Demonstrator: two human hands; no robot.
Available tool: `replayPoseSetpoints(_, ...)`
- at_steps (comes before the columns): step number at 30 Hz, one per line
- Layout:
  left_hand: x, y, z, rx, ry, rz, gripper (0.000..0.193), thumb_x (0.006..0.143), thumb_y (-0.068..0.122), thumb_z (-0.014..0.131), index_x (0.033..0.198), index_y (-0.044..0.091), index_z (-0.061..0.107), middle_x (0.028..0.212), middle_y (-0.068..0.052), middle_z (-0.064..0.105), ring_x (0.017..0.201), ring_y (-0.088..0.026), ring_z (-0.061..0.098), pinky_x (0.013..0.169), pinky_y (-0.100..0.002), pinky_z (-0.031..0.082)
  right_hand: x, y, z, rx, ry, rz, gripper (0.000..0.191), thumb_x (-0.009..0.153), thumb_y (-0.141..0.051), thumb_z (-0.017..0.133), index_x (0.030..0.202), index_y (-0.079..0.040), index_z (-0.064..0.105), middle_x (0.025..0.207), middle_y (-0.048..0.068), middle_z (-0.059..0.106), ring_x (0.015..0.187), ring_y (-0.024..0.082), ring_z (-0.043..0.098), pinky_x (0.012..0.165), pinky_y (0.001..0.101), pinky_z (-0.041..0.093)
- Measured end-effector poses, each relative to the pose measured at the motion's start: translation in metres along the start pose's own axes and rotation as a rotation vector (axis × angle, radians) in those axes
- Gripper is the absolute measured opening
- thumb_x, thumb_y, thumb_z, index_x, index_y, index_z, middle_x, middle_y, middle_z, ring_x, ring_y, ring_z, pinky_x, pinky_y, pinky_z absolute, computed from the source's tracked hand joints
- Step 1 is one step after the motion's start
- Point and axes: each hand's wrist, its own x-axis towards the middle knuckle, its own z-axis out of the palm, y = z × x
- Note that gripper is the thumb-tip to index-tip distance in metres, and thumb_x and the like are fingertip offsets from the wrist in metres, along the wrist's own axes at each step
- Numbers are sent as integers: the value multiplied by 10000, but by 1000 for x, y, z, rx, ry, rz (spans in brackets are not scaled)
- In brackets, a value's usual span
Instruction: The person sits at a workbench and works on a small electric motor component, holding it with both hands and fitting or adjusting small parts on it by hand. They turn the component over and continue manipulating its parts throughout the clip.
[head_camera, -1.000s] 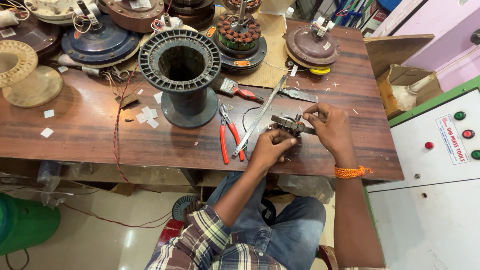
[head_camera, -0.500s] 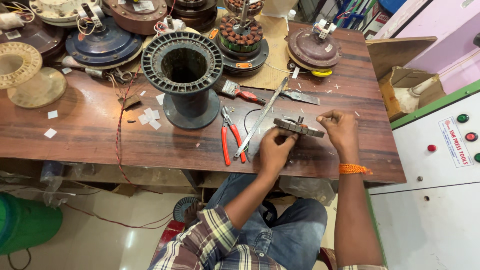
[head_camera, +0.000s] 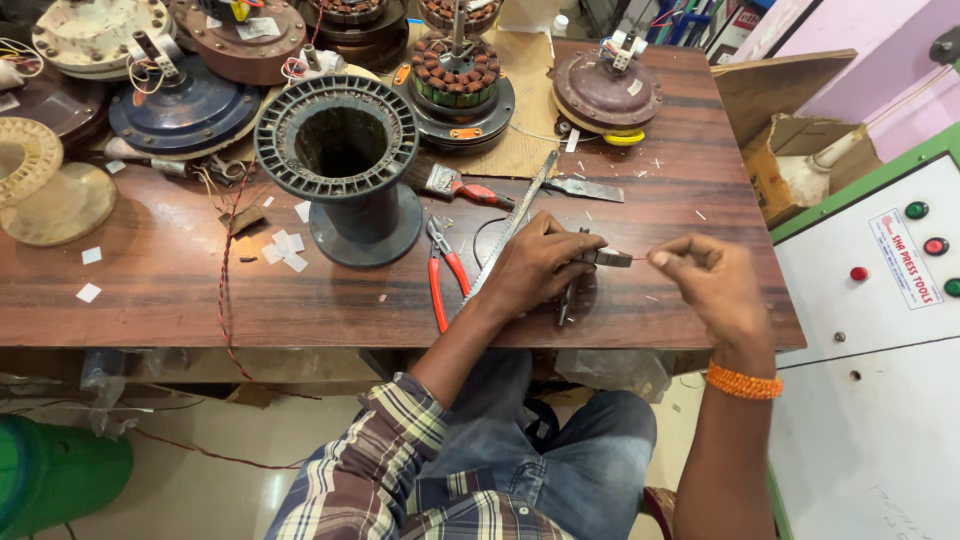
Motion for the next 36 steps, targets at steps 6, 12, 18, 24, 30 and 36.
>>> replayPoseSetpoints(6, -1, -13, 3, -101, -56, -96, 509, 769, 169, 866, 1255, 181, 715, 1072, 18, 752, 863, -222, 578, 823, -347, 529, -29, -3, 26, -53, -30, -45, 113, 893, -113, 770, 940, -10, 767, 633, -113, 415, 586, 22, 318, 515, 246, 234)
replayPoseSetpoints(12, 7, -30, -4, -194, -181, -104, 519, 775, 233, 850, 1268, 178, 698, 1172, 18, 759, 966, -239, 634, 930, -362, 504, -32, 18, 47, -70, 5, -110, 125, 891, -143, 785, 933, -25, 776, 619, -103, 416, 573, 29, 339, 499, 265, 255)
replayPoseSetpoints(18, 6, -35, -3, -182, -188, -103, 500, 786, 247, 845, 1260, 176, 704, 1187, 5, 751, 975, -256, 633, 935, -365, 502, -52, 46, 89, -426, 173, -291, 121, 893, -132, 786, 965, -45, 744, 571, 91, 465, 515, 163, 404, 505, 332, 347)
replayPoseSetpoints(24, -14, -9, -7, 50, -98, 160, 442, 853, 159, 774, 1289, 152, 701, 1322, -5, 659, 1178, -267, 576, 1052, -390, 488, -72, 50, 100, -229, 199, -397, 116, 894, -84, 717, 1005, -53, 727, 731, 117, 677, 553, 138, 624, 541, 324, 482)
replayPoseSetpoints(30, -43, 18, -4, 179, -141, 262, 317, 737, 152, 790, 1050, 163, 739, 1261, 18, 689, 1169, -238, 557, 982, -425, 432, -89, 33, 81, -305, 152, -456, 110, 843, -83, 760, 952, -69, 766, 760, 90, 716, 562, 167, 606, 542, 313, 484)
replayPoseSetpoints(36, -58, 25, 15, 75, 61, -22, 219, 855, 146, 793, 1069, 121, 748, 1038, 13, 721, 898, -205, 663, 804, -339, 521, -82, -7, 51, -512, 125, -595, 124, 855, -138, 767, 942, -58, 731, 798, 106, 671, 625, 197, 623, 583, 334, 495)
